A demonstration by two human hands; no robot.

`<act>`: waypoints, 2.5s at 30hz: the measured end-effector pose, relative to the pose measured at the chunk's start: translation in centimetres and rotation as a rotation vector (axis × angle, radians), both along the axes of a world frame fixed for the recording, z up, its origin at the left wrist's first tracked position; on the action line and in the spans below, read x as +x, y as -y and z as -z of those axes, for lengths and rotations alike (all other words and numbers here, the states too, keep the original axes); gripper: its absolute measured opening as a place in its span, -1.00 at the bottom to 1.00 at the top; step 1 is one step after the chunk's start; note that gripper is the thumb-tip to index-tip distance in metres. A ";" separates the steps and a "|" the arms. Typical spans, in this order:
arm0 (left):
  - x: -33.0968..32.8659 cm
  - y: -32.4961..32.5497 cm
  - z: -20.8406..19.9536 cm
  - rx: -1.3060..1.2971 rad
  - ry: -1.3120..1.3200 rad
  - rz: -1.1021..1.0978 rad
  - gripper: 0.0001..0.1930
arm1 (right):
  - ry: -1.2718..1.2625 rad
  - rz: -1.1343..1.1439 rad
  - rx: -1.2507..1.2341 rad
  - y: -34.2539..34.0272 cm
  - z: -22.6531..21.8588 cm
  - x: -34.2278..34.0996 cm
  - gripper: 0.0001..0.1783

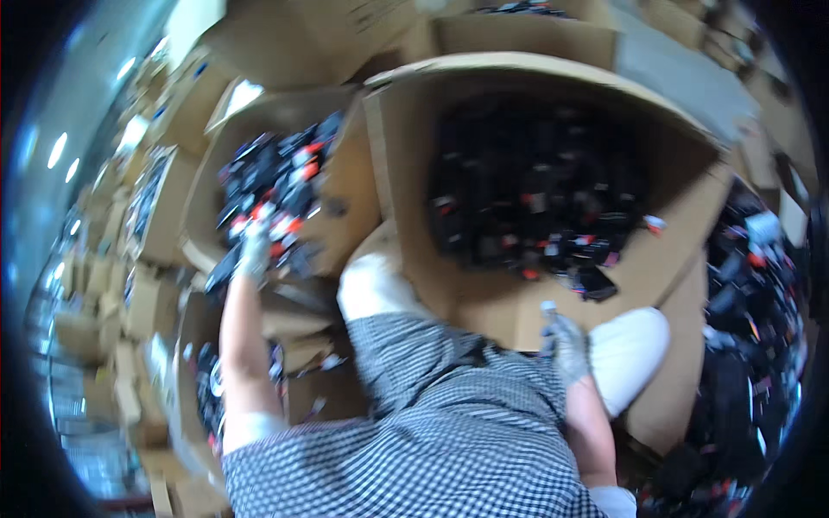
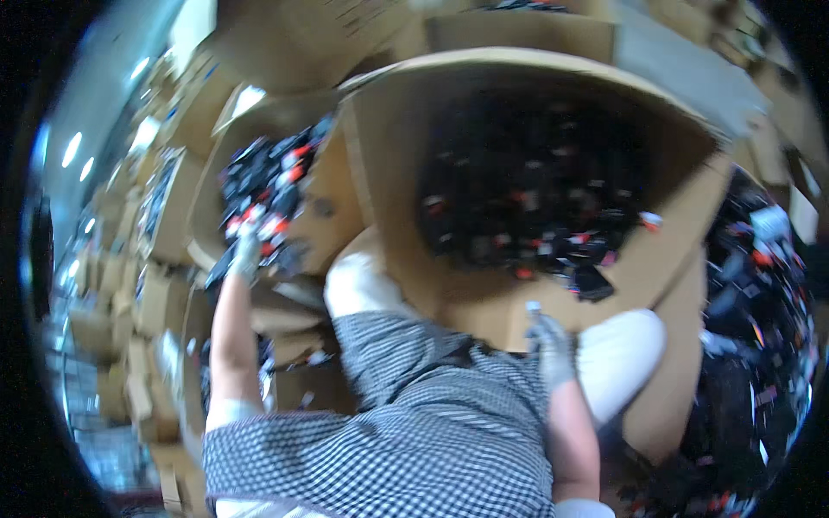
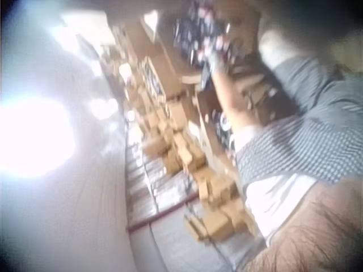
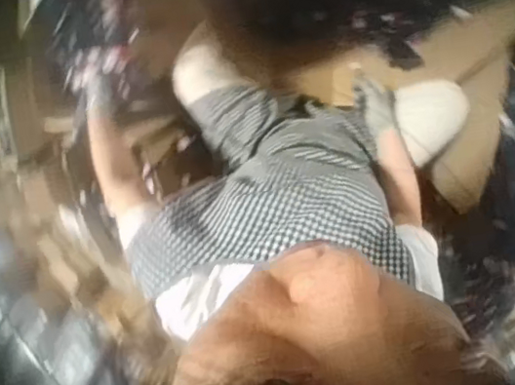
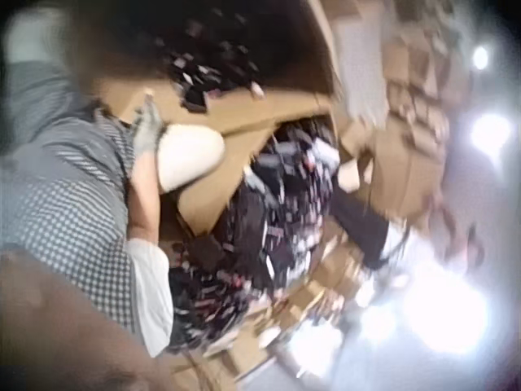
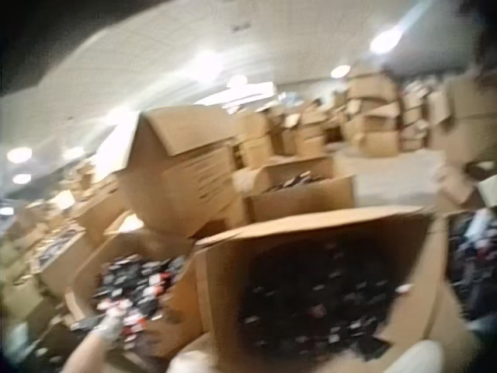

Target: The person tests electronic display units by connecting their wiring harnesses to a connector to light up the screens, disconnecting them, and placing the tested units into a cardboard box.

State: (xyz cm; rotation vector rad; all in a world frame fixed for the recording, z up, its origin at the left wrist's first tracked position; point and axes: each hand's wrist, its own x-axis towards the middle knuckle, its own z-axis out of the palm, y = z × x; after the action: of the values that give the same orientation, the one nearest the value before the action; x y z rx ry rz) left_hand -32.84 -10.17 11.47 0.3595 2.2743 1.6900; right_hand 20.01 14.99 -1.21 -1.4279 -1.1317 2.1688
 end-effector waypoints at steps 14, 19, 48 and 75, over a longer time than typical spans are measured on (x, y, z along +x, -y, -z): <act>5.8 5.5 -0.7 -1.055 -0.862 -0.080 -0.53 | -0.082 0.051 -0.029 0.0 2.3 1.1 -0.81; 3.9 6.4 0.7 -1.049 -0.755 -0.387 -0.24 | -0.058 0.009 0.003 0.1 2.6 0.9 -0.79; 15.1 -6.6 -6.7 -0.555 -1.460 0.119 -0.54 | -0.156 -0.085 0.237 -4.3 -5.2 -1.0 -0.54; 28.2 -27.9 23.2 -1.122 -0.582 1.555 -0.76 | -0.070 0.021 -0.042 -8.7 -0.8 -2.3 -0.66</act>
State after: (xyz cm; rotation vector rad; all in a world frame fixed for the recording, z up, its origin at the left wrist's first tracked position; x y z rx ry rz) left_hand -4.61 17.69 -11.70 1.7264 1.7151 -0.4710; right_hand 17.73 23.67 -0.39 -1.3637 -1.0487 2.2218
